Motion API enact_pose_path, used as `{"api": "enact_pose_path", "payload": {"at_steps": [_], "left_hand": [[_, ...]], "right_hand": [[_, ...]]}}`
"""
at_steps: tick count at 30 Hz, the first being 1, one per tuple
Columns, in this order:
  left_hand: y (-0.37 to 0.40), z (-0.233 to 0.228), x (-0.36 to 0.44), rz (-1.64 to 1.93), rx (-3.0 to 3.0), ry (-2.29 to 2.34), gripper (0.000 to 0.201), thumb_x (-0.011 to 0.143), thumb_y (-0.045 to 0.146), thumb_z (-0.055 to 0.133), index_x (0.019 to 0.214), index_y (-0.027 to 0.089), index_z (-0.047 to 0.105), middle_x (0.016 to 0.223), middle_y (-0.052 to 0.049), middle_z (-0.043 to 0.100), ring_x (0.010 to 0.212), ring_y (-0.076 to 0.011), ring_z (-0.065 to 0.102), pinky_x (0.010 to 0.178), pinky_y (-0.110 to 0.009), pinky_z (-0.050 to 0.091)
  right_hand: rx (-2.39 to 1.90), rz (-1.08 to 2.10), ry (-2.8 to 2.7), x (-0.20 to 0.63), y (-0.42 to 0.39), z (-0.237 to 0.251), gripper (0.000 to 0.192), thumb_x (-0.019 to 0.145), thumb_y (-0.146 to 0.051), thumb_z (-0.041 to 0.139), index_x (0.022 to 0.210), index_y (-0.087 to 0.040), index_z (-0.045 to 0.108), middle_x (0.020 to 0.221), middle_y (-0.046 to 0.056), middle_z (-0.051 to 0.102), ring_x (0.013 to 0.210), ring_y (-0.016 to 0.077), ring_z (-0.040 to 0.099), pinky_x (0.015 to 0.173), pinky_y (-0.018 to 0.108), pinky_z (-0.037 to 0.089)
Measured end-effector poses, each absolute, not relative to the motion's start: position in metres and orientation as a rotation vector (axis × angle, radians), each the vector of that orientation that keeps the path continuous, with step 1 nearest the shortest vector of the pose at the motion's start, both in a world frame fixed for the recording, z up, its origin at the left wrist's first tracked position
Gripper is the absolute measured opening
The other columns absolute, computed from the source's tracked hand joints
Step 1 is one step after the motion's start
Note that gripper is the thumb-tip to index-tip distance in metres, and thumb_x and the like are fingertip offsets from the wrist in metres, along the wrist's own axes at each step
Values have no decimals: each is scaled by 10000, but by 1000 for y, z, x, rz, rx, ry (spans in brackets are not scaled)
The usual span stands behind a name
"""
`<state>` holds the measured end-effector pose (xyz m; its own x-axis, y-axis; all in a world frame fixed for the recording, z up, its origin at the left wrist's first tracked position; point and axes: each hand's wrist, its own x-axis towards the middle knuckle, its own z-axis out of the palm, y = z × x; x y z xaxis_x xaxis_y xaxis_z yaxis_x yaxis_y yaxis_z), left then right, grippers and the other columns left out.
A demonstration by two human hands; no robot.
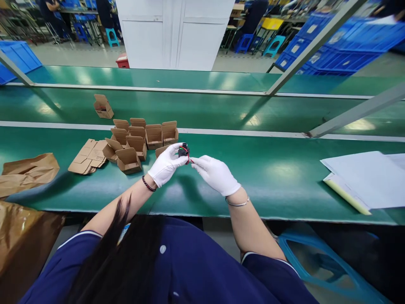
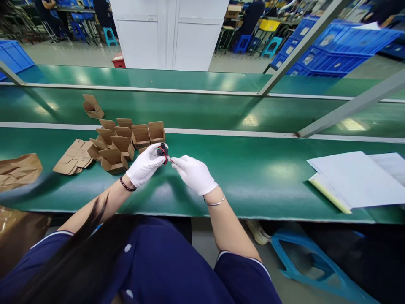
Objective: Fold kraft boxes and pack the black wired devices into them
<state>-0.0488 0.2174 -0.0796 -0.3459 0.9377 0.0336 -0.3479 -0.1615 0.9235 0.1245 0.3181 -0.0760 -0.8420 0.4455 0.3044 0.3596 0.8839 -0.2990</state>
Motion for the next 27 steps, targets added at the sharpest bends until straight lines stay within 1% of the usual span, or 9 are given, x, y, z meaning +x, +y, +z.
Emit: {"api": "enact_pose_path", "payload": {"at_steps": [4,8,11,13,15,19,22,24,27], "left_hand": [[221,-86,-52,1627,1044,1470,517,694,297,819,1171,185,656,1120,-93,721,1038,-244,679,993,-434,522],[215,-77,-47,1293,1500,1830,414,713,244,789,1122,246,722,1071,-58,742,1030,-285,675,973,-439,520],[208,-70,-41,1167,1650,1724,572,709,197,770,1261,294,659,1023,-20,752,990,-275,689,928,-398,532],[204,-70,-40,1236,1594,1574,786,694,192,783,1426,298,519,1075,-18,751,1010,-262,690,953,-392,525],[202,-76,-41,1362,1484,1423,853,707,225,791,1484,283,445,1158,-37,735,1046,-247,684,993,-400,514],[202,-94,-40,1600,1345,1303,513,739,273,783,1240,260,672,1225,-67,697,1128,-254,661,1033,-419,513],[206,-105,-36,1798,1237,1415,424,727,267,796,1136,219,694,1199,-91,677,1098,-252,670,980,-410,553],[209,-110,-32,1861,1237,1569,405,748,244,777,1138,201,677,1155,-92,682,1050,-236,679,939,-395,572],[207,-112,-30,1790,1414,1873,356,819,229,718,1169,209,655,1099,-78,705,1032,-222,678,961,-395,559]], "right_hand": [[-561,72,-2727,141,298,-47,319,1002,-386,467,1043,-265,759,901,57,731,735,175,605,590,287,380],[-542,82,-2719,132,299,-21,285,970,-394,522,952,-264,775,859,59,724,741,181,594,627,294,392],[-585,429,-2599,116,317,-23,214,900,-393,608,899,-266,780,874,38,730,797,193,627,706,309,465],[-623,809,-2458,109,328,-34,191,847,-401,658,848,-244,769,868,26,735,800,193,647,745,323,509],[-660,1167,-2279,106,333,-48,223,808,-433,694,819,-218,753,839,25,737,764,192,656,732,331,536],[-705,1446,-1999,108,319,-72,320,834,-517,671,917,-220,760,845,30,734,702,174,643,671,327,549],[-639,1468,-1905,106,295,-84,403,846,-554,670,1115,-261,739,1122,53,726,956,207,687,847,361,575],[-650,1467,-1827,100,281,-90,497,810,-545,724,1220,-265,696,1285,69,672,1148,236,649,986,392,544],[-739,1503,-1689,87,268,-101,522,816,-524,723,1245,-230,673,1321,84,662,1210,245,630,1071,411,505]]}}
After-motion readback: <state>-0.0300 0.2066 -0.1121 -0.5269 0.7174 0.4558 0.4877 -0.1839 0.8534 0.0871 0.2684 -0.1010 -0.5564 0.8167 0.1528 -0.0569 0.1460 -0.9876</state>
